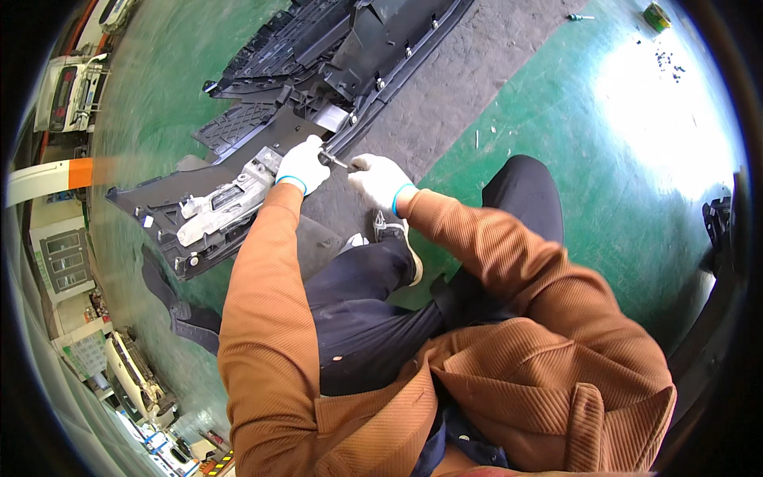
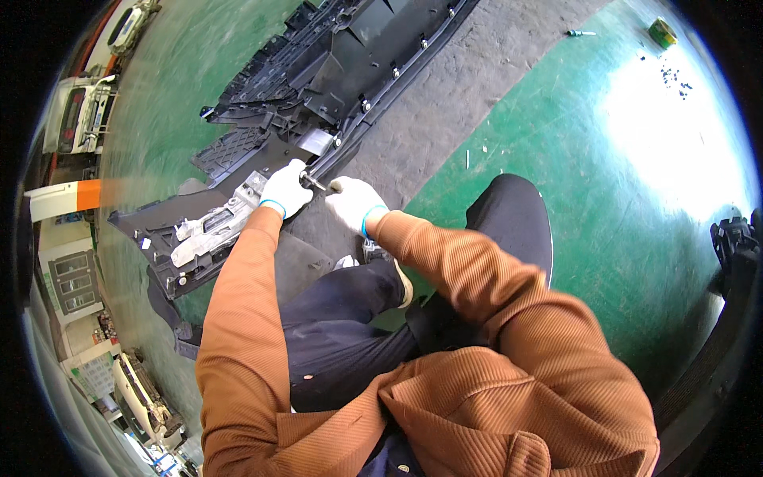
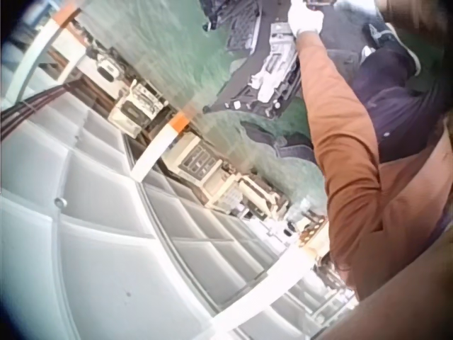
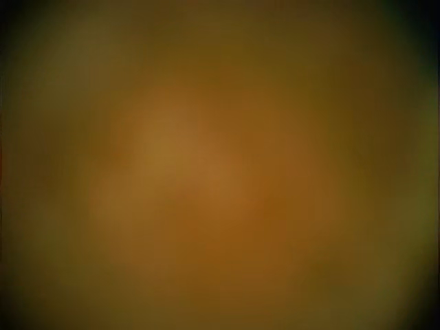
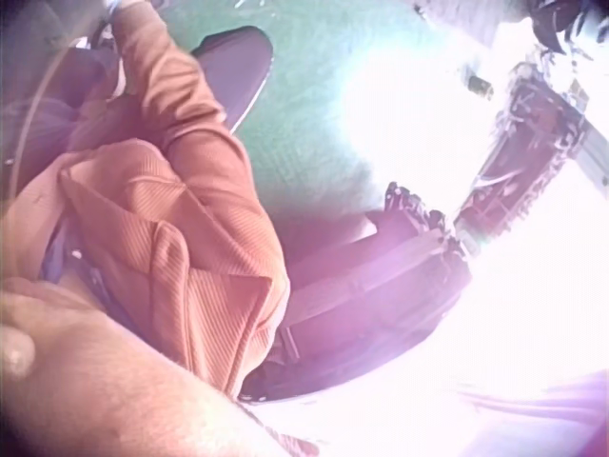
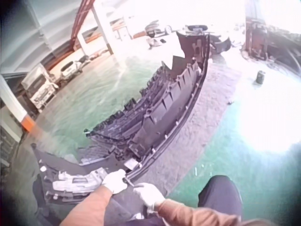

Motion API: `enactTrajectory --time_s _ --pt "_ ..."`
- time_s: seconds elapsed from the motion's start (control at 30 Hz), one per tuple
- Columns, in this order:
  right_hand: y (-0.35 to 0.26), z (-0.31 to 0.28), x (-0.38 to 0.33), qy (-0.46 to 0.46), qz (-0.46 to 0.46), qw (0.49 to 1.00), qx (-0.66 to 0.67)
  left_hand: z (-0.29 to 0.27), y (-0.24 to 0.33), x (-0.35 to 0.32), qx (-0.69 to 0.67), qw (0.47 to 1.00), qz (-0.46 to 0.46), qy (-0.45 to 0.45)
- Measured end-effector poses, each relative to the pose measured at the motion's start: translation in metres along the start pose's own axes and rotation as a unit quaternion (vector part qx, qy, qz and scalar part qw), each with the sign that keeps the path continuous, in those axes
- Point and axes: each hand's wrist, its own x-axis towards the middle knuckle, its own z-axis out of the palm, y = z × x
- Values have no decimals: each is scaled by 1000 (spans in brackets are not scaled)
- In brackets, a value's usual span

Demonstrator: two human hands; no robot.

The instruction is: The person is assembling a car part, likely a bumper or trim piece, using a screwdriver to tighten screws. They are working on a large black plastic component, securing it with multiple screws.

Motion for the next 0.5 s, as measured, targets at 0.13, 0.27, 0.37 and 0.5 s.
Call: enactTrajectory --time_s 0.13,0.27,0.37,0.5 --pt "-29 -7 -7 -39 415 693 589 3 -8 -6 -4 1000 11 11" --pt "-11 -16 -2 -91 413 630 651 3 -4 -6 -9 1000 -4 -2" --pt "12 -6 -8 60 -89 985 -133 -4 1 3 -6 1000 0 -15" --pt "-39 -18 -15 -120 28 948 -293 -1 1 -4 -2 1000 -6 -14"
